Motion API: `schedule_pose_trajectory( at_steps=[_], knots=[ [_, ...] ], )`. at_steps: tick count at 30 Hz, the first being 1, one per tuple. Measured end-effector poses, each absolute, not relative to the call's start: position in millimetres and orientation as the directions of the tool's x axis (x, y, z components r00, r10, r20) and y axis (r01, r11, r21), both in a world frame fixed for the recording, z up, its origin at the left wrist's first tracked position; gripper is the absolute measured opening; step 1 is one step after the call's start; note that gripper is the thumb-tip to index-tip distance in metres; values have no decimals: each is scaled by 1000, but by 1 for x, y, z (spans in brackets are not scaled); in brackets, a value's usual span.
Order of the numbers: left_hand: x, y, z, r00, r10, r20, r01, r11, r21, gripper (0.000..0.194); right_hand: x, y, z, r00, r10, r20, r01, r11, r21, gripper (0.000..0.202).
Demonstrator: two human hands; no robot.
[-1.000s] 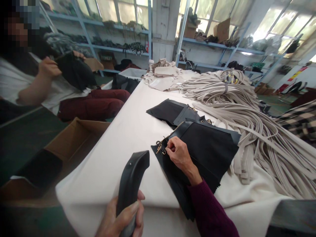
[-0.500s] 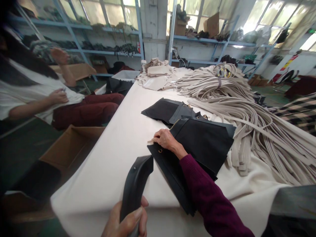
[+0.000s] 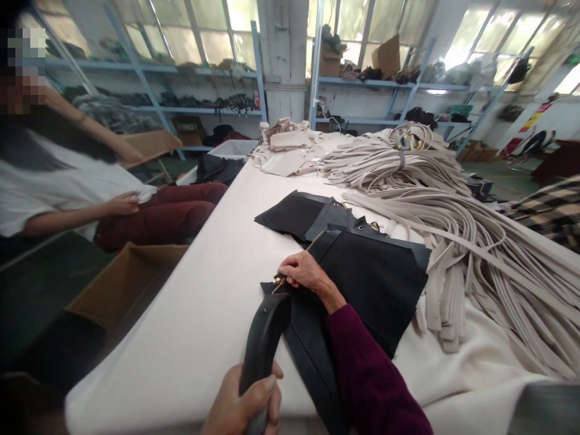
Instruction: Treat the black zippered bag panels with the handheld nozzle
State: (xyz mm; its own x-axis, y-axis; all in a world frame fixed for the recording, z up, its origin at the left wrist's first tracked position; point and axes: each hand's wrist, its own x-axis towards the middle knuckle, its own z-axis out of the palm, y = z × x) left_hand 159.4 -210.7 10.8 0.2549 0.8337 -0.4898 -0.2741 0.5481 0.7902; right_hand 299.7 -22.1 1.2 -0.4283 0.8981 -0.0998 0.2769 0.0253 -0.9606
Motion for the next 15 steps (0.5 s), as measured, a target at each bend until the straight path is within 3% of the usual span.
schedule_pose_trajectory(
  at_steps=[10, 13, 15],
  knots=[
    [167, -183, 7, 233, 846, -479, -379, 533, 757, 33, 307, -21, 6, -395, 909, -132, 167, -70, -984, 22],
    [152, -199, 16, 124, 852, -508, -485, 498, 718, 37, 315, -22, 13, -510, 860, -18, 279, 146, -949, 29],
    [140, -210, 21, 38, 860, -508, -507, 455, 732, 37, 318, -24, 15, -599, 799, 53, 385, 346, -856, 39]
  ],
)
